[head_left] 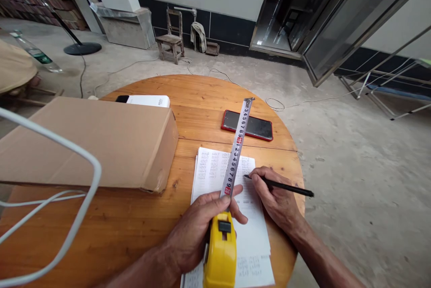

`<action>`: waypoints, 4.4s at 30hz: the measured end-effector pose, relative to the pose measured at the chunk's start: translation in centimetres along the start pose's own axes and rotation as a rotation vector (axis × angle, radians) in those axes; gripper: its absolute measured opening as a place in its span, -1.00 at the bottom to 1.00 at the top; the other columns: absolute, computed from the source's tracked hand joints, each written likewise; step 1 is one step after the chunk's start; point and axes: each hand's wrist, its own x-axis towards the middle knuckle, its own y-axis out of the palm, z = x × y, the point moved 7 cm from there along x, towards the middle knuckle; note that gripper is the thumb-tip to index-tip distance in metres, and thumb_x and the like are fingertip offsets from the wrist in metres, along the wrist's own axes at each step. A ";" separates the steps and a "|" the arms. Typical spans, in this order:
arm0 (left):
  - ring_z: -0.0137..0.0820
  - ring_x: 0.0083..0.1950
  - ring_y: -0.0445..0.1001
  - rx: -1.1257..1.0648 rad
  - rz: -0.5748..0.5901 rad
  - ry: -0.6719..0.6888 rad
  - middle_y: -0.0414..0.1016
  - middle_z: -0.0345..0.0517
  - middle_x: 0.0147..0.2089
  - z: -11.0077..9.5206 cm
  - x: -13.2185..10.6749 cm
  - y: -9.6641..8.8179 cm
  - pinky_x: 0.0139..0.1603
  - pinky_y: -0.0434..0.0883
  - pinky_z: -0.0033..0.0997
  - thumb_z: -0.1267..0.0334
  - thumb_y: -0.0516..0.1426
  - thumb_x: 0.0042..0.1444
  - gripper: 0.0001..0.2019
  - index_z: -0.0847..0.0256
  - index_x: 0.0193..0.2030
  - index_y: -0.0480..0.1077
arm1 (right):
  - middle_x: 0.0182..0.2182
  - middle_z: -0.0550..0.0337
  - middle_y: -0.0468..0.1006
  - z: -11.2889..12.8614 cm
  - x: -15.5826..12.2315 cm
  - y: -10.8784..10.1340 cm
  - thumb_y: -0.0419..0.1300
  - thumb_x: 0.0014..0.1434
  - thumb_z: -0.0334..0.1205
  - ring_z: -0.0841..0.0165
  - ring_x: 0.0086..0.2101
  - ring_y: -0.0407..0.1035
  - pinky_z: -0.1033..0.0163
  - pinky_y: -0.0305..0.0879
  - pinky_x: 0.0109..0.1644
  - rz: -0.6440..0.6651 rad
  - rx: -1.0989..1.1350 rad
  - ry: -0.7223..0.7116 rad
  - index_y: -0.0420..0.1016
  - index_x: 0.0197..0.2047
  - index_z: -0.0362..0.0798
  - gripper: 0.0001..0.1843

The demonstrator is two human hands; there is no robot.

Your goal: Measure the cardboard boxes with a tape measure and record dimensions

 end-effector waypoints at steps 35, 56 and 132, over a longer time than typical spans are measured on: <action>-0.70 -0.61 0.34 -0.044 0.018 -0.032 0.23 -0.06 0.31 0.5 0.3 -0.3 -0.55 0.24 -0.57 0.16 0.08 0.17 -0.69 0.30 -0.44 0.53 | -0.48 0.28 0.41 -1.0 -0.3 -0.3 0.03 0.24 -0.29 0.44 -0.47 0.29 0.33 0.21 -0.38 -0.062 -0.017 0.068 0.40 -0.34 -0.04 -0.85; -0.66 -0.54 0.36 -0.013 0.006 -0.022 0.26 -0.07 0.29 0.5 0.2 -0.3 -0.54 0.22 -0.57 0.16 0.09 0.17 -0.69 0.29 -0.44 0.53 | -0.42 0.26 0.48 -0.5 -0.2 -0.1 0.06 0.23 -0.36 0.42 -0.39 0.37 0.32 0.27 -0.27 -0.040 0.031 0.019 0.41 -0.31 -0.03 -0.87; -0.66 -0.59 0.39 -0.054 0.020 -0.047 0.21 -0.07 0.32 0.5 0.4 -0.2 -0.55 0.24 -0.58 0.17 0.10 0.16 -0.71 0.29 -0.43 0.53 | -0.47 0.27 0.45 -0.1 -0.3 -0.7 0.06 0.21 -0.35 0.44 -0.46 0.32 0.33 0.23 -0.37 -0.095 -0.019 0.022 0.41 -0.35 -0.05 -0.86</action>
